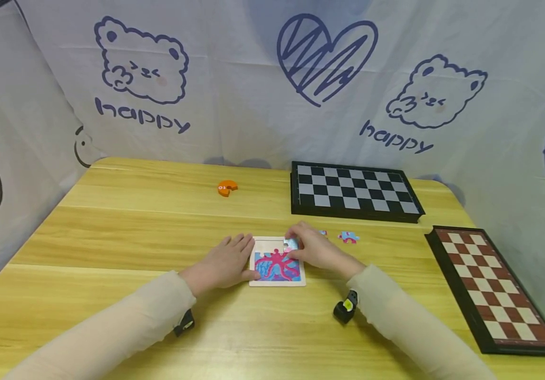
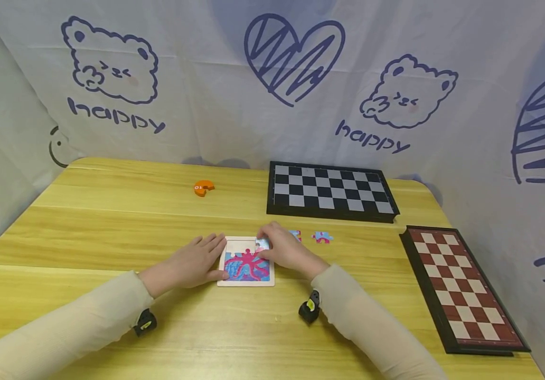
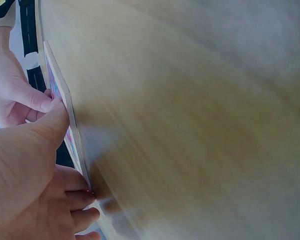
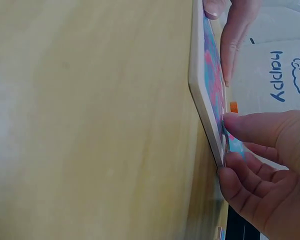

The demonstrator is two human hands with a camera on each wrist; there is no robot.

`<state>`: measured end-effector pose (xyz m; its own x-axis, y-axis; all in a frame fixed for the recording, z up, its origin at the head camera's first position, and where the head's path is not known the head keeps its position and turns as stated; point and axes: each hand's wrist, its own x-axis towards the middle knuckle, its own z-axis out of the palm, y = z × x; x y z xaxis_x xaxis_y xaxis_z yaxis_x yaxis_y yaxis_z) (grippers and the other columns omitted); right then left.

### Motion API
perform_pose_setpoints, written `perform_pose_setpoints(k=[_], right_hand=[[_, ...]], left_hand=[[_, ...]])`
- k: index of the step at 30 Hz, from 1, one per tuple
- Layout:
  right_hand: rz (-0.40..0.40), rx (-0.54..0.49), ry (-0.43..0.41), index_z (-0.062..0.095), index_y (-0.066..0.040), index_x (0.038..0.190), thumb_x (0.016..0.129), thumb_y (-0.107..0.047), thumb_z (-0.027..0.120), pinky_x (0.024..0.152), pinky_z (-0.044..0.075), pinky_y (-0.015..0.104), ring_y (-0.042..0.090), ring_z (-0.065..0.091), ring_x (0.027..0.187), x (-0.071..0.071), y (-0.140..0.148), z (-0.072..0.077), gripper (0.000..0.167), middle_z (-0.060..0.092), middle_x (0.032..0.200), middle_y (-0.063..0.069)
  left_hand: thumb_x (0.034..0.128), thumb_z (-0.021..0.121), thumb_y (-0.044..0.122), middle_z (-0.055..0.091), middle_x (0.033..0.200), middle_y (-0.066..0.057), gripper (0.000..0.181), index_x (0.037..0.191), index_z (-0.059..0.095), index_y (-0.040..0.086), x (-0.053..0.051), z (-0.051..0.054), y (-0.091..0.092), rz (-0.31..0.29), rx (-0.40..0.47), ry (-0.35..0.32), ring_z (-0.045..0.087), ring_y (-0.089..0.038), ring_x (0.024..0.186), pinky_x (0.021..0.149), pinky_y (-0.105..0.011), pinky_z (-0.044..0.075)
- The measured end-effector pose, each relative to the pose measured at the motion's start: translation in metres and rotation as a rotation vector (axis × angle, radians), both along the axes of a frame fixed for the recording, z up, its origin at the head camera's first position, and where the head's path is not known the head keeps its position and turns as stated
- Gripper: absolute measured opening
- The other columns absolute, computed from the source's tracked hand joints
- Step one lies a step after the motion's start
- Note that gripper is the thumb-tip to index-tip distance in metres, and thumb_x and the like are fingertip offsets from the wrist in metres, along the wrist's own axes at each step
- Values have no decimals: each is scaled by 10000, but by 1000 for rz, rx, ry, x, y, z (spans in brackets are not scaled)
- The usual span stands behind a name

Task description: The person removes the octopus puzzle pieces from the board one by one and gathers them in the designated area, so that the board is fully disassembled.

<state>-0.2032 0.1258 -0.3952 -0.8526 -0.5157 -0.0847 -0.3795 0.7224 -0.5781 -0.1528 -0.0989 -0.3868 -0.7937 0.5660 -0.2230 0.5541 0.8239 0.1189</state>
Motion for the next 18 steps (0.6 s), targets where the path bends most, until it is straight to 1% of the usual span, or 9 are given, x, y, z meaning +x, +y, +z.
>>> perform_pose_setpoints(k=[2, 5, 9, 11, 15, 18], right_hand=[[-12, -22, -7, 595, -85, 1056, 833, -113, 691, 666, 442, 269, 176, 466, 785, 0, 2, 1, 244, 490, 966, 10], [-13, -60, -8, 611, -99, 1054, 850, -78, 662, 664, 451, 268, 179, 478, 778, -2, 5, 1, 211, 505, 961, 14], [-15, -115, -19, 639, -140, 1015, 863, -56, 638, 621, 438, 275, 184, 479, 736, -4, 11, 2, 174, 523, 863, 18], [-24, -139, -39, 648, -142, 1018, 869, -63, 632, 595, 428, 274, 184, 477, 707, -5, 13, 3, 170, 526, 814, 19], [-50, -193, -74, 648, -87, 1031, 870, -68, 629, 573, 431, 261, 174, 488, 677, -7, 19, 6, 163, 554, 794, 19], [-82, -228, -60, 648, -46, 989, 867, -60, 626, 582, 441, 260, 173, 502, 680, -9, 28, 11, 125, 579, 803, 28]], left_hand=[[929, 452, 483, 213, 1468, -219, 768, 1403, 262, -90, 0, 0, -1, -3, 15, -4, 189, -353, 1343, 1071, -479, 167], [931, 456, 473, 208, 1468, -225, 763, 1404, 256, -91, 1, 0, -2, -12, 33, -7, 183, -357, 1343, 1071, -482, 162], [931, 460, 468, 211, 1466, -228, 761, 1403, 257, -93, 1, 0, -2, -18, 42, -5, 183, -359, 1343, 1071, -483, 161], [931, 460, 470, 212, 1466, -227, 762, 1403, 258, -92, 1, 0, -2, -19, 40, -3, 184, -359, 1343, 1071, -483, 161], [930, 459, 474, 213, 1467, -224, 763, 1405, 258, -89, 1, 1, -2, -15, 33, -3, 183, -356, 1344, 1072, -481, 161], [930, 460, 472, 214, 1467, -223, 762, 1405, 258, -88, 1, 1, -2, -15, 32, -3, 184, -355, 1344, 1071, -482, 162]])
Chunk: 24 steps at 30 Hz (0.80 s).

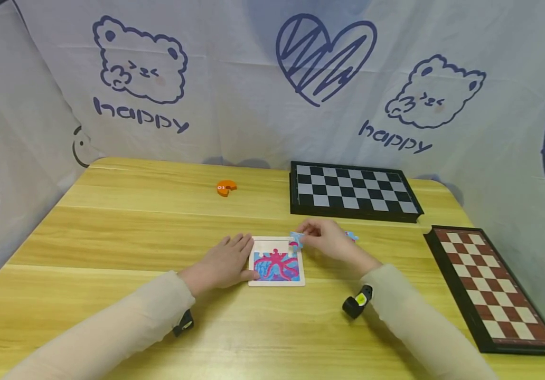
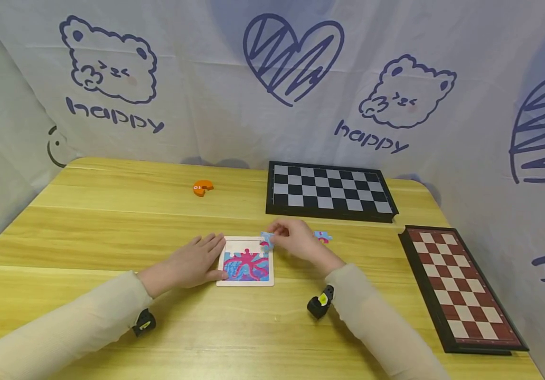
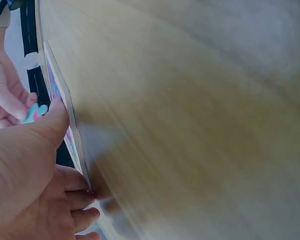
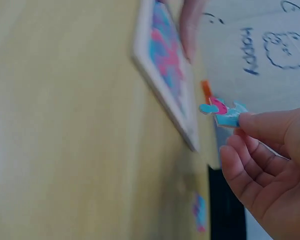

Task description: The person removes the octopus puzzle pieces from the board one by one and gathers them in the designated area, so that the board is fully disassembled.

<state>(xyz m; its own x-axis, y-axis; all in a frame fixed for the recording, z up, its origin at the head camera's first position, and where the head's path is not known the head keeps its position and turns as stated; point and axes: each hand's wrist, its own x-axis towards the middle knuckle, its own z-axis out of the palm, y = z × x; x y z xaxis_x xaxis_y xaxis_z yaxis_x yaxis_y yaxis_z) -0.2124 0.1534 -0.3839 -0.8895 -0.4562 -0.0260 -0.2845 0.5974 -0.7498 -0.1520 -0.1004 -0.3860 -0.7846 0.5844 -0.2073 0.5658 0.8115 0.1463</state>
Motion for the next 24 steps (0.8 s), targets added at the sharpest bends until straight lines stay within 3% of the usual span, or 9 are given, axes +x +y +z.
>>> perform_pose_setpoints(k=[4, 10, 24], right_hand=[[-49, -13, 42, 646, -35, 915, 869, -60, 621, 562, 431, 265, 185, 497, 659, -3, 20, 11, 58, 585, 777, 40], [-130, 27, 54, 633, -42, 919, 887, -95, 610, 526, 422, 279, 219, 484, 632, -10, 61, 19, 66, 554, 744, 54], [-348, 124, -108, 576, 74, 971, 915, -46, 541, 556, 450, 303, 193, 500, 613, -17, 132, 8, 136, 531, 667, 76]], left_hand=[[930, 462, 467, 211, 1468, -223, 759, 1405, 259, -89, 0, 0, 0, -2, 4, 0, 183, -356, 1344, 1071, -482, 162], [930, 465, 466, 212, 1466, -228, 759, 1403, 261, -91, 0, -1, 0, -1, 9, 0, 184, -362, 1342, 1071, -483, 160], [930, 457, 479, 221, 1466, -219, 760, 1402, 269, -87, 0, 1, 1, 4, -15, 4, 194, -354, 1341, 1070, -482, 169]])
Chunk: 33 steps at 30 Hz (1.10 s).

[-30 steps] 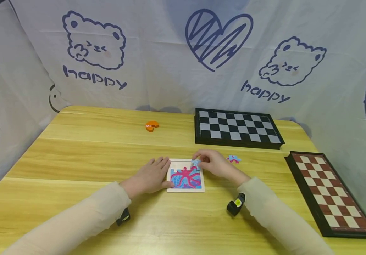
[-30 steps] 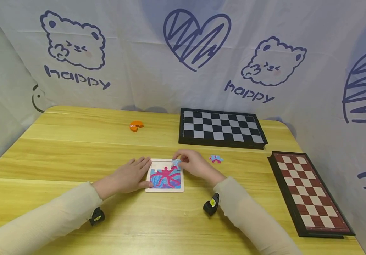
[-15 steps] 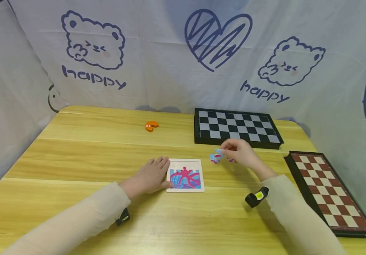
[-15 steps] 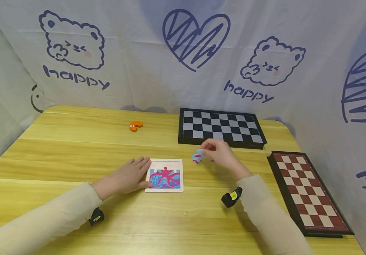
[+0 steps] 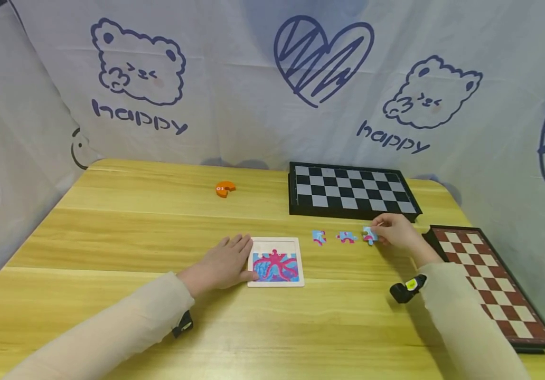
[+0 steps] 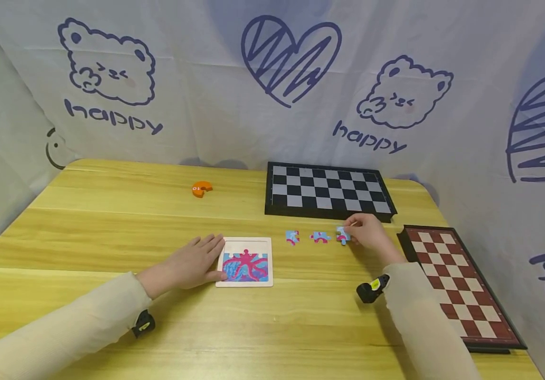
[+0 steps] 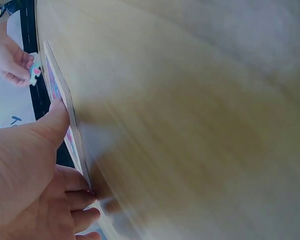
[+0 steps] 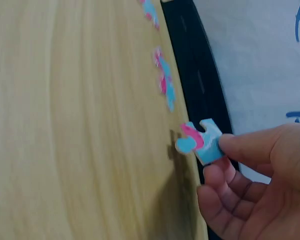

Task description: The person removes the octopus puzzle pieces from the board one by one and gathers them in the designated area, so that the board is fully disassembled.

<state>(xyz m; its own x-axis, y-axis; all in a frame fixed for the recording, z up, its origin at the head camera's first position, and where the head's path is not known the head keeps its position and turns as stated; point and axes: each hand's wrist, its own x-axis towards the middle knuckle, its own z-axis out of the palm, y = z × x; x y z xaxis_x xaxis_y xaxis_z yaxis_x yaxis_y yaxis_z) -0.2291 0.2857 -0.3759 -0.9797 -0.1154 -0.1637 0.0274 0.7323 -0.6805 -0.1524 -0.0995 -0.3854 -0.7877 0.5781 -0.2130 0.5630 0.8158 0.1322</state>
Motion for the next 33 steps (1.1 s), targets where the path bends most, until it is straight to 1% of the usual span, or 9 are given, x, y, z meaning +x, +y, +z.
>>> perform_pose_setpoints(k=[5, 8, 12, 21, 30, 33], right_hand=[[-16, 98, -18, 595, 80, 957, 918, -46, 519, 564, 419, 283, 201, 494, 661, -3, 8, -4, 153, 555, 743, 87], [-29, 132, -33, 603, 71, 952, 928, -65, 513, 586, 413, 288, 202, 484, 681, -5, 10, -7, 165, 560, 791, 92], [-38, 177, -22, 619, 56, 938, 923, -80, 533, 600, 425, 300, 200, 497, 669, -7, 13, -10, 162, 573, 807, 104], [-49, 200, -21, 622, 47, 931, 908, -74, 548, 589, 426, 288, 204, 498, 682, -10, 12, -12, 144, 572, 835, 126], [-53, 193, -20, 625, 59, 946, 903, -64, 547, 572, 434, 277, 198, 500, 671, -9, 12, -12, 152, 571, 821, 122], [-67, 212, 7, 634, 50, 934, 898, -76, 557, 589, 428, 292, 209, 506, 691, -8, 10, -10, 152, 581, 820, 121]], left_hand=[[929, 454, 482, 221, 1467, -216, 763, 1405, 266, -84, 0, 0, 0, 2, -4, 0, 191, -352, 1342, 1071, -480, 168], [929, 452, 485, 221, 1467, -215, 764, 1405, 266, -84, 0, 0, 0, 2, -10, 2, 191, -351, 1343, 1071, -477, 170], [929, 450, 487, 226, 1466, -214, 764, 1404, 269, -84, 0, 0, 0, 2, -19, 5, 194, -350, 1343, 1070, -474, 175], [926, 445, 500, 226, 1469, -206, 771, 1407, 269, -76, 0, 1, 1, 2, -30, 4, 192, -345, 1344, 1071, -471, 175], [925, 446, 500, 230, 1466, -210, 772, 1406, 272, -78, -1, 0, 0, 3, -34, 7, 195, -346, 1343, 1071, -471, 176], [925, 448, 499, 232, 1465, -211, 772, 1404, 273, -80, -1, -1, 0, 0, -30, 6, 199, -347, 1342, 1070, -472, 179]])
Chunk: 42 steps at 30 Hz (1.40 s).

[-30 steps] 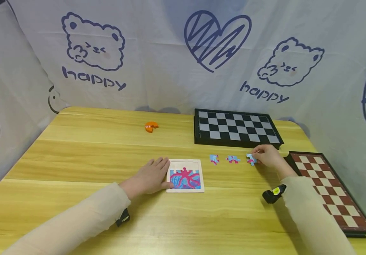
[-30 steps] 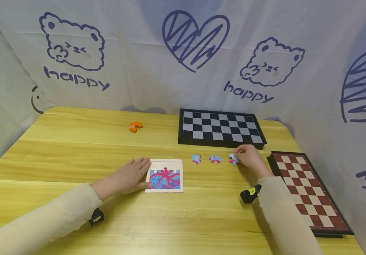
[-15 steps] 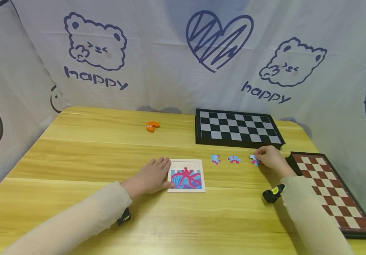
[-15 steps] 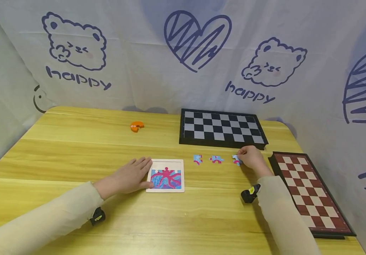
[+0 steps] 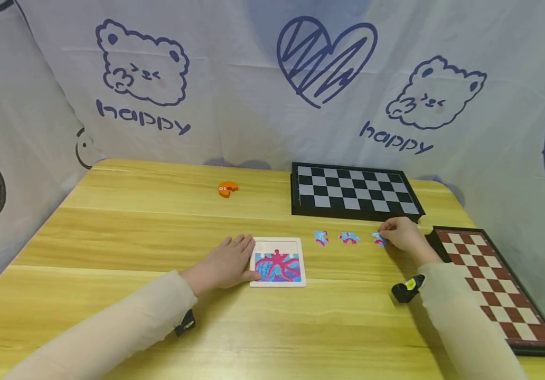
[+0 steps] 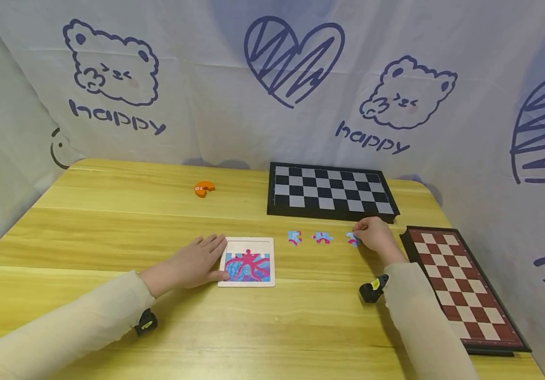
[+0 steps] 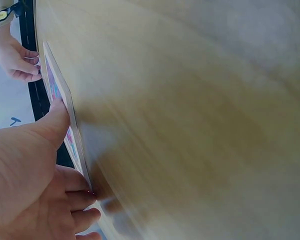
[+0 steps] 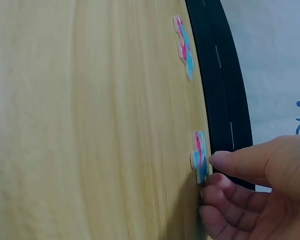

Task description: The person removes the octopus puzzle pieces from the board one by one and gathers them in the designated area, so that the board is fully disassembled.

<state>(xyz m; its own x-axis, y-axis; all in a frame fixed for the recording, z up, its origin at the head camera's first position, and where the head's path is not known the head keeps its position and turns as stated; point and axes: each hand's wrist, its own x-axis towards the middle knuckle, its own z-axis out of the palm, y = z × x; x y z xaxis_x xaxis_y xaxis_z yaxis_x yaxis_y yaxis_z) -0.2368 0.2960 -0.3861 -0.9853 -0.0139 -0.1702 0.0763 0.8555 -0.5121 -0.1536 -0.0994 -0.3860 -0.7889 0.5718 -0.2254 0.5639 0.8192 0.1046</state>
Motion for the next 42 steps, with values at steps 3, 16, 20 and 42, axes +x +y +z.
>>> perform_pose_setpoints(k=[3, 16, 20, 42], right_hand=[[-4, 3, 45, 637, 35, 936, 900, -105, 573, 615, 418, 310, 225, 507, 724, 4, -6, 5, 159, 598, 849, 125], [184, -118, 166, 657, 0, 951, 878, -104, 626, 582, 420, 295, 213, 484, 717, 18, -76, 28, 130, 582, 809, 70], [241, -153, 158, 668, -20, 937, 864, -103, 642, 571, 422, 289, 201, 490, 689, 25, -100, 25, 114, 571, 770, 42], [634, -149, 48, 648, -65, 1020, 820, -161, 711, 645, 456, 256, 133, 504, 701, 48, -195, 4, 230, 552, 778, -41]], left_hand=[[924, 444, 503, 228, 1466, -211, 775, 1405, 270, -79, 0, 0, 0, -5, 0, 0, 199, -347, 1342, 1070, -471, 179], [926, 443, 499, 229, 1465, -214, 772, 1404, 271, -83, 1, 0, 0, -10, 8, 1, 200, -350, 1341, 1069, -474, 180], [926, 452, 492, 233, 1462, -220, 769, 1400, 276, -87, 1, -1, -1, -17, 24, 6, 204, -355, 1338, 1067, -478, 184], [918, 466, 496, 256, 1453, -221, 773, 1391, 296, -90, 0, 0, -1, -9, 9, 24, 232, -358, 1328, 1060, -480, 203]])
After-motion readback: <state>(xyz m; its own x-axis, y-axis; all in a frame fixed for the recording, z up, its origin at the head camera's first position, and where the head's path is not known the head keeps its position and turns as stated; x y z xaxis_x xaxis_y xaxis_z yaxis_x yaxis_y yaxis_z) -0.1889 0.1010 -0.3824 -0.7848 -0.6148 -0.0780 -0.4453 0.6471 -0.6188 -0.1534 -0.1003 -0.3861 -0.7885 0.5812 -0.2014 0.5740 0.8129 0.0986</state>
